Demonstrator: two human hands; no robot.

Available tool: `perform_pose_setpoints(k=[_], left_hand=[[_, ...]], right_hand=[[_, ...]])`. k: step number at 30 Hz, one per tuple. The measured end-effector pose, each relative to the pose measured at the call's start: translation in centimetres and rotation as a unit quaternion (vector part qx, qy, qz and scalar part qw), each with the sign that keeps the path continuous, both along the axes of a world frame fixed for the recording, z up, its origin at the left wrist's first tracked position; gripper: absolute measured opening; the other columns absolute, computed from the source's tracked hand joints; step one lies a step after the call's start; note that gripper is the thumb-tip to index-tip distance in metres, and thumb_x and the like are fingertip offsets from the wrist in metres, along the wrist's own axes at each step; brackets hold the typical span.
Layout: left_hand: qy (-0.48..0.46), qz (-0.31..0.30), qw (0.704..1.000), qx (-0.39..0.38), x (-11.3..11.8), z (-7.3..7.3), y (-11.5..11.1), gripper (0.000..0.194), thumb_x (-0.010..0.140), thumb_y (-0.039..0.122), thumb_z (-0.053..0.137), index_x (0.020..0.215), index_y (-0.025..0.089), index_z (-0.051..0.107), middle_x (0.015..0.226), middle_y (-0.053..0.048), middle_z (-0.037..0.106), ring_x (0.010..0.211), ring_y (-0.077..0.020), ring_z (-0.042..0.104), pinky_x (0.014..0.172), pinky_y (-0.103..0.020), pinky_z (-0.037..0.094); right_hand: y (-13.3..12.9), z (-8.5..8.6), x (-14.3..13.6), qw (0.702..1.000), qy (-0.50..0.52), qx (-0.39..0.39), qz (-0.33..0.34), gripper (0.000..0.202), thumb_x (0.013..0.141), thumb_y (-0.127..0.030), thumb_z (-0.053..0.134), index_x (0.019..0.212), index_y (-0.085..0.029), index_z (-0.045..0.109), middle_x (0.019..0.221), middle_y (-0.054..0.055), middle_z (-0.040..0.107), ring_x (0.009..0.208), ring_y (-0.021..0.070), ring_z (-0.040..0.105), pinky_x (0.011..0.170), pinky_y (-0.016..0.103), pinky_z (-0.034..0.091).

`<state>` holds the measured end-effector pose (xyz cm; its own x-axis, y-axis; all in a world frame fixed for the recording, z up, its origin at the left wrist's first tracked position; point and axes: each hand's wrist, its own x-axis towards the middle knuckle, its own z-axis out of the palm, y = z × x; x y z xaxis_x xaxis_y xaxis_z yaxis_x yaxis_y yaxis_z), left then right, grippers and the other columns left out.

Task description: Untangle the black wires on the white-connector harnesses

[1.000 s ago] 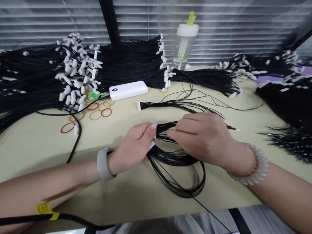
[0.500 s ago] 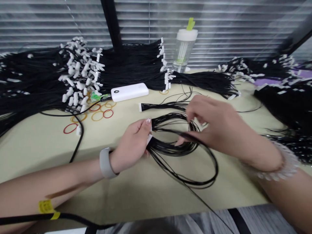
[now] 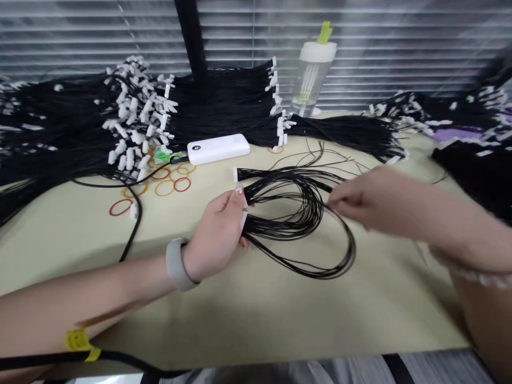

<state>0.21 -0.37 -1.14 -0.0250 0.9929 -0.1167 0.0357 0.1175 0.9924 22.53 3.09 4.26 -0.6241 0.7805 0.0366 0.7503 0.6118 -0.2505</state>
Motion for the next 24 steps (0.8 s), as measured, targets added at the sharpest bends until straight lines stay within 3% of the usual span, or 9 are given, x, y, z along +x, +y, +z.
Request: perform_pose_setpoints(k=[1,3,6,8,10,12,16,19,24], left_hand=[[0.005,-0.004,1.000,0.003,0.0,-0.1,0.0,0.035,0.081,0.049,0.037,0.064,0.018,0.043,0.050,0.005,0.037,0.035,-0.0064,0.041,0.029,-0.017,0.038],[0.020,-0.009,1.000,0.011,-0.1,-0.2,-0.2,0.036,0.081,0.050,0.037,0.065,0.018,0.044,0.049,0.006,0.038,0.034,-0.0065,0.040,0.029,-0.017,0.037],[0.050,-0.026,0.998,0.014,-0.1,0.0,-0.4,0.036,0.082,0.050,0.036,0.065,0.018,0.043,0.045,0.006,0.038,0.032,-0.0065,0.041,0.028,-0.017,0.036],[0.071,-0.040,0.997,0.017,0.0,0.4,-0.6,0.037,0.082,0.049,0.035,0.064,0.018,0.042,0.045,0.006,0.039,0.032,-0.0066,0.042,0.028,-0.016,0.036],[0.086,-0.048,0.995,0.021,0.1,0.7,-0.8,0.037,0.083,0.049,0.035,0.062,0.018,0.041,0.045,0.005,0.040,0.033,-0.0067,0.042,0.028,-0.016,0.036],[0.097,-0.052,0.994,0.025,0.1,0.9,-0.9,0.037,0.083,0.047,0.035,0.061,0.018,0.039,0.044,0.006,0.039,0.033,-0.0066,0.042,0.029,-0.016,0.036],[0.116,-0.060,0.991,0.035,0.1,1.0,-1.0,0.037,0.084,0.046,0.034,0.060,0.018,0.038,0.044,0.006,0.037,0.033,-0.0064,0.041,0.031,-0.016,0.036],[0.121,-0.065,0.990,0.036,0.1,0.9,-1.0,0.035,0.084,0.046,0.034,0.062,0.019,0.040,0.043,0.006,0.037,0.033,-0.0073,0.043,0.031,-0.017,0.036],[0.135,-0.065,0.988,0.033,0.1,0.9,-1.1,0.035,0.084,0.046,0.034,0.062,0.019,0.039,0.043,0.007,0.036,0.032,-0.0072,0.043,0.031,-0.017,0.036]], right_hand=[[0.9,0.4,0.8,0.995,0.052,0.054,-0.066,0.016,0.071,-0.014,0.050,0.058,-0.017,0.059,0.045,-0.003,0.050,0.037,0.0056,0.041,0.036,0.019,0.028],[2.4,1.0,2.2,0.927,0.279,0.160,-0.193,0.014,0.068,-0.013,0.054,0.075,-0.017,0.066,0.067,0.002,0.061,0.052,0.0103,0.055,0.044,0.022,0.039],[3.6,1.8,3.0,0.758,0.596,0.146,-0.221,0.022,0.066,-0.010,0.057,0.087,-0.014,0.063,0.087,0.006,0.060,0.062,0.0105,0.058,0.054,0.026,0.046],[3.5,2.0,2.7,0.717,0.653,0.111,-0.217,0.026,0.070,-0.011,0.055,0.095,-0.014,0.060,0.077,0.004,0.059,0.048,0.0057,0.050,0.044,0.022,0.040],[2.6,2.0,1.7,0.758,0.607,0.093,-0.219,0.038,0.077,-0.015,0.050,0.115,-0.018,0.048,0.067,0.000,0.057,0.038,0.0046,0.041,0.034,0.019,0.031],[1.3,1.7,0.3,0.836,0.510,0.061,-0.192,0.042,0.082,-0.020,0.045,0.123,-0.023,0.036,0.060,-0.003,0.055,0.035,0.0059,0.038,0.031,0.018,0.027],[-1.2,0.6,-2.5,0.962,0.256,0.057,-0.078,0.004,0.079,-0.022,0.050,0.082,-0.019,0.052,0.060,-0.003,0.055,0.047,0.0061,0.045,0.042,0.019,0.035],[-2.2,-0.3,-3.6,0.983,0.165,0.078,0.005,0.007,0.078,-0.017,0.052,0.076,-0.018,0.058,0.072,0.000,0.057,0.064,0.0082,0.051,0.056,0.020,0.040],[-2.5,-1.4,-4.2,0.973,0.196,0.110,0.059,0.021,0.081,-0.010,0.046,0.092,-0.018,0.061,0.081,0.001,0.057,0.073,0.0066,0.052,0.062,0.017,0.040]])
